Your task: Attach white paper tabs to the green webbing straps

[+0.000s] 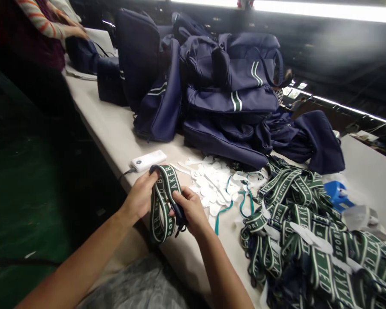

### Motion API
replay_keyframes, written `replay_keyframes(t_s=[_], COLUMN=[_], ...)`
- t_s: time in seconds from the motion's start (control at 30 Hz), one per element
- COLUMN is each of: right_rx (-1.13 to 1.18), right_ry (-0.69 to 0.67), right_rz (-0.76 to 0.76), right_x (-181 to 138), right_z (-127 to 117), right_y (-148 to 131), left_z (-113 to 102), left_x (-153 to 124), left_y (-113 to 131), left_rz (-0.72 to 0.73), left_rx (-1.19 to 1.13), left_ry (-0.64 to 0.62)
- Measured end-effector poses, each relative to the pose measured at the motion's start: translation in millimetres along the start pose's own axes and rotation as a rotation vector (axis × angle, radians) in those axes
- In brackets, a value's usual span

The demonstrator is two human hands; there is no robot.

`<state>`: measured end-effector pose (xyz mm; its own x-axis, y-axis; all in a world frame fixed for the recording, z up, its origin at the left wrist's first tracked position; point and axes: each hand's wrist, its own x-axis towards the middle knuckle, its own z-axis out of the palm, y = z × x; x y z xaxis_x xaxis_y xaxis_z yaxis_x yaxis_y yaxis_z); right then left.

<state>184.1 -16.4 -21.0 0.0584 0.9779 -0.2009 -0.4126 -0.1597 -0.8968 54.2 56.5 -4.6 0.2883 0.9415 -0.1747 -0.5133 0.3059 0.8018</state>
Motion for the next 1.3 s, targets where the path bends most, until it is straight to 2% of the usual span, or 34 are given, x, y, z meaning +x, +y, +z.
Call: replay_keyframes(t_s=[0.13,0.3,0.43,0.6,0.7,0.83,0.9,1.03,1.1,1.2,1.3], right_rx=[0.042,-0.031,-0.056,-0.029,-0.079,-0.272,-0.307,-0.179,-0.110,-0.045,-0.001], right_ry=[-0.010,0.032,-0.014,-0.006,0.074,0.191,0.143,-0.118,-0.202,-0.203,-0.070], right_rz=[0.058,-0.003,0.034,0.101,0.011,-0.253,-0.301,-0.082,-0.036,-0.068,-0.102], right_x=[5,7,8,8,9,12,12,10,10,13,16], right_z=[-7,-9,-8,1,4,2,1,0,1,1,2], right_y=[4,10,14,22,27,28,26,23,26,32,38], left_z=[-5,-6,-2,1,2,4,4,9,14,21,22], left_x=[8,16,18,19,17,11,8,7,9,16,20], left_y=[-7,-10,-13,-15,-11,-5,-3,-1,-1,-3,-11], left_rz=[0.038,0.070,0.088,0.274,0.357,0.366,0.337,0.275,0.253,0.269,0.325], left_rx=[0.011,0.032,0.032,0.050,0.082,0.058,0.019,-0.055,-0.102,-0.141,-0.066], left_ry=[-0.027,-0.072,-0.085,-0.079,-0.073,-0.084,-0.113,-0.129,-0.111,-0.065,-0.004])
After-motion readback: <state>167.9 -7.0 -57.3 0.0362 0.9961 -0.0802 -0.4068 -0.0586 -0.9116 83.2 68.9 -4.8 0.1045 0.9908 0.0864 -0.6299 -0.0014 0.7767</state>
